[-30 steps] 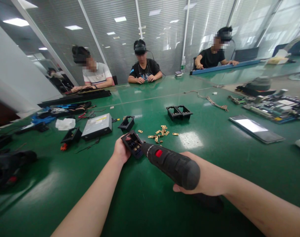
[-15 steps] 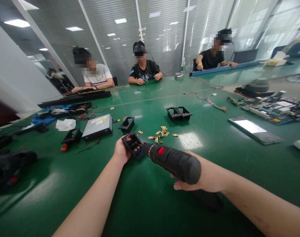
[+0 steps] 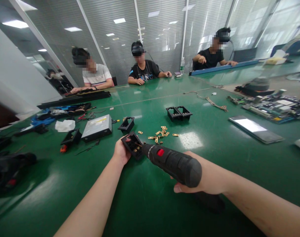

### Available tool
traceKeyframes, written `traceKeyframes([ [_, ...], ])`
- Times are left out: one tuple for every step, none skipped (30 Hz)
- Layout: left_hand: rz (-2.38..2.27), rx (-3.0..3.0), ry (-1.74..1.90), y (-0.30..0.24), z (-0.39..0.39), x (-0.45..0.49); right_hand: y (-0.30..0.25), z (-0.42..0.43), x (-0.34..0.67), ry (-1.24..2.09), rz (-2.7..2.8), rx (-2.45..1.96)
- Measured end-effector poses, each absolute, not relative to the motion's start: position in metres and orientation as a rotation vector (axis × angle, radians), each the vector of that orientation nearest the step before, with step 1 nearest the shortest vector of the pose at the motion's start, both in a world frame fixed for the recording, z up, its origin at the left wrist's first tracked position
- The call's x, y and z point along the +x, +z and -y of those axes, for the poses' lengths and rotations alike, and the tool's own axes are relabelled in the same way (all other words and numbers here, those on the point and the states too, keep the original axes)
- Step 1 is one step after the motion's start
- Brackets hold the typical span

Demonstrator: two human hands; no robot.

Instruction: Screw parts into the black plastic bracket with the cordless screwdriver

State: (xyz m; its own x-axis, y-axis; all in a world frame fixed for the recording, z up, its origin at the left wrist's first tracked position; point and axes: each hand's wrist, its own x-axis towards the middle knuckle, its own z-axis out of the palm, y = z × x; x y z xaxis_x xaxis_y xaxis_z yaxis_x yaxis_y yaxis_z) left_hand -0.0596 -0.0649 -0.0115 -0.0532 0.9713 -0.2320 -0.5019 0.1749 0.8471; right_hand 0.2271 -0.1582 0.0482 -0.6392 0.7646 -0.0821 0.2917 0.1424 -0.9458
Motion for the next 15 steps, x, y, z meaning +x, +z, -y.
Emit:
traceKeyframes([
  [-0.988,0.622,1.330,-0.0115,0.0649,-0.0595,0.0490,0.1586,0.2269,1.485,2.013,-1.024],
  [-0.987,0.623,1.331,-0.0112,0.0651,-0.0593,0.0499,0.1590,0.2268,1.468,2.019,-1.035],
  [-0.988,0.625,1.336,-0.0108,0.0653,-0.0589,0.0508,0.1594,0.2265,1.457,2.026,-1.041],
  [-0.987,0.626,1.342,-0.0104,0.0656,-0.0585,0.0516,0.1597,0.2262,1.455,2.028,-1.046],
  [-0.986,0.626,1.348,-0.0100,0.0658,-0.0580,0.0524,0.1601,0.2259,1.459,2.025,-1.055],
  [-0.984,0.622,1.350,-0.0096,0.0660,-0.0577,0.0531,0.1604,0.2254,1.464,2.017,-1.067],
  [-0.980,0.613,1.349,-0.0094,0.0660,-0.0576,0.0539,0.1607,0.2249,1.475,2.006,-1.077],
  [-0.977,0.602,1.345,-0.0094,0.0659,-0.0577,0.0546,0.1611,0.2244,1.492,1.994,-1.079],
  [-0.975,0.590,1.342,-0.0095,0.0657,-0.0581,0.0553,0.1613,0.2240,1.514,1.983,-1.074],
  [-0.974,0.582,1.339,-0.0098,0.0655,-0.0585,0.0560,0.1616,0.2236,1.537,1.975,-1.064],
  [-0.975,0.579,1.337,-0.0102,0.0652,-0.0590,0.0566,0.1619,0.2233,1.555,1.971,-1.056],
  [-0.979,0.582,1.336,-0.0106,0.0650,-0.0594,0.0572,0.1621,0.2232,1.566,1.970,-1.057],
  [-0.984,0.589,1.336,-0.0110,0.0649,-0.0598,0.0577,0.1623,0.2231,1.571,1.968,-1.068],
  [-0.990,0.597,1.339,-0.0112,0.0649,-0.0600,0.0582,0.1625,0.2231,1.572,1.966,-1.083],
  [-0.996,0.604,1.342,-0.0112,0.0650,-0.0600,0.0586,0.1626,0.2231,1.572,1.966,-1.094],
])
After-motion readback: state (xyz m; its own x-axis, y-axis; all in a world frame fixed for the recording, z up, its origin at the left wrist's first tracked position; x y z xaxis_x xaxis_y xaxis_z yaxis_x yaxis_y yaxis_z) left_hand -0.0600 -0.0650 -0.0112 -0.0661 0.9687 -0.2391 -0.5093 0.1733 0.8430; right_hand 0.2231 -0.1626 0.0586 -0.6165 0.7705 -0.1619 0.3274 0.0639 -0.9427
